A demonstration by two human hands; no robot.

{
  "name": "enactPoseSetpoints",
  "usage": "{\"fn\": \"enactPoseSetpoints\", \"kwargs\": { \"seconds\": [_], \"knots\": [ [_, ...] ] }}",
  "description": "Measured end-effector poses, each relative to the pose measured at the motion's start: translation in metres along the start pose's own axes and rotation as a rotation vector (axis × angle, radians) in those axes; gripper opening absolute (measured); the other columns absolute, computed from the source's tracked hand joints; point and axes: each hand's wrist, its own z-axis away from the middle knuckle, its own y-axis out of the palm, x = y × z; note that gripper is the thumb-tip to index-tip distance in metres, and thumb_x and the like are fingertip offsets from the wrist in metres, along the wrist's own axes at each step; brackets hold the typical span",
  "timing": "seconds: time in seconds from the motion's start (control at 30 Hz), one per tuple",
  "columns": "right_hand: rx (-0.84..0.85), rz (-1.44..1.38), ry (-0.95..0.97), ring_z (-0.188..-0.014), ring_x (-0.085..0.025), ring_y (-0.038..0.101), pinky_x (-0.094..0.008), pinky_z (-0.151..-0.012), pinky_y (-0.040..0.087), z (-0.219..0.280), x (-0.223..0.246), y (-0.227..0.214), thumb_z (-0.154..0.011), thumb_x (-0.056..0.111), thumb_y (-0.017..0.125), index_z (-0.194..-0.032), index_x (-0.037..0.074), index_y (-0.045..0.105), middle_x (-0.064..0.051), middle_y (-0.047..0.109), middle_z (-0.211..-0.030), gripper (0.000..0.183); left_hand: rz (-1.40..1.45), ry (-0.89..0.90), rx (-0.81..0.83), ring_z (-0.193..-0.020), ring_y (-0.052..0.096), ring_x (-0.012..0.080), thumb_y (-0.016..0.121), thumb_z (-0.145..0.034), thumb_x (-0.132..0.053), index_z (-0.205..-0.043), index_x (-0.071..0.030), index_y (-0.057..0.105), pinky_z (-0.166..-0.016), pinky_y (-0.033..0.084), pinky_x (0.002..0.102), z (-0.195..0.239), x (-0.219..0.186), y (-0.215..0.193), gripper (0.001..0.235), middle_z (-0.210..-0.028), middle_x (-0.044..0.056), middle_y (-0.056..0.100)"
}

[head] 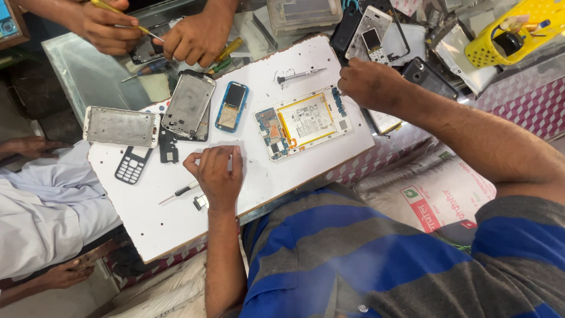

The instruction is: The person uses a screwdriver to remove and place screws on a disassembled mobile phone motherboard. The person repeatedly handles small screws and components on a white work surface while other phones and tools are visible nearby.

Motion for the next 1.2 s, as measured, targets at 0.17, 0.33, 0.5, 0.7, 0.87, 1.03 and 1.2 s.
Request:
{"fn": "enactPoseSetpoints", "kwargs": {
  "seconds": [0.17,0.33,0.5,0.7,0.87,1.03,1.2],
  "knots": [
    [-0.064,-0.037,-0.056,-0.093,-0.022,0.064,-0.035,-0.073,0.061,0.001,0.001,-0.008,-0.086,0.008,0.066,-0.091,0.005,0.066,-0.006,0.061,-0.092,0.006,-0.002,-0.010,0.010,-0.082,0.064,0.0153,0.072,-0.101,-0.016,-0.091,-0.011,0.068,-0.095,0.033,0.042,0.003,0.002,0.002,0.012,-0.087,-0.001,0.072],
    [0.024,0.002,-0.055,-0.089,-0.021,0.065,-0.036,-0.069,0.062,-0.003,0.004,-0.008,-0.085,0.008,0.066,-0.080,0.008,0.066,-0.004,0.063,-0.086,0.004,0.000,-0.006,0.007,-0.083,0.064,0.0154,0.072,-0.102,-0.016,-0.091,-0.011,0.067,-0.095,0.033,0.042,0.004,0.003,0.003,0.013,-0.088,-0.001,0.072],
    [0.082,0.091,-0.012,-0.081,-0.021,0.066,-0.036,-0.067,0.061,-0.006,0.006,0.009,-0.088,0.012,0.068,-0.080,0.009,0.066,-0.005,0.063,-0.080,0.009,-0.008,-0.009,0.015,-0.081,0.063,0.0149,0.072,-0.102,-0.016,-0.090,-0.012,0.067,-0.096,0.033,0.042,0.005,0.004,0.004,0.014,-0.086,-0.002,0.072],
    [-0.090,0.017,-0.092,-0.084,-0.023,0.065,-0.037,-0.065,0.061,0.000,-0.001,0.003,-0.079,0.017,0.070,-0.087,0.006,0.067,-0.005,0.062,-0.084,0.014,-0.008,-0.007,0.006,-0.082,0.063,0.0149,0.072,-0.102,-0.017,-0.090,-0.011,0.067,-0.095,0.032,0.042,0.005,0.005,0.003,0.014,-0.087,-0.002,0.072],
    [0.048,0.091,-0.100,-0.088,-0.022,0.065,-0.036,-0.061,0.061,-0.002,0.000,-0.010,-0.082,0.012,0.069,-0.081,0.010,0.068,-0.003,0.065,-0.084,0.002,-0.007,-0.002,0.010,-0.082,0.063,0.0146,0.073,-0.102,-0.016,-0.090,-0.011,0.067,-0.096,0.033,0.042,0.003,0.004,0.003,0.014,-0.087,-0.002,0.072],
    [0.131,0.187,-0.080,-0.084,-0.019,0.066,-0.033,-0.059,0.060,-0.007,0.009,-0.005,-0.084,0.013,0.068,-0.072,0.010,0.069,-0.002,0.066,-0.081,0.012,-0.011,-0.001,0.012,-0.083,0.064,0.0152,0.074,-0.101,-0.014,-0.091,-0.011,0.067,-0.096,0.033,0.042,0.003,0.002,0.002,0.012,-0.088,-0.001,0.072],
    [0.180,0.138,0.086,-0.077,-0.024,0.068,-0.039,-0.059,0.061,-0.009,0.015,0.008,-0.083,0.014,0.068,-0.074,0.009,0.070,-0.007,0.068,-0.082,0.010,-0.001,-0.009,0.029,-0.083,0.063,0.0151,0.075,-0.100,-0.014,-0.091,-0.011,0.068,-0.096,0.033,0.041,0.002,0.001,0.001,0.012,-0.089,-0.002,0.072]
  ]
}}
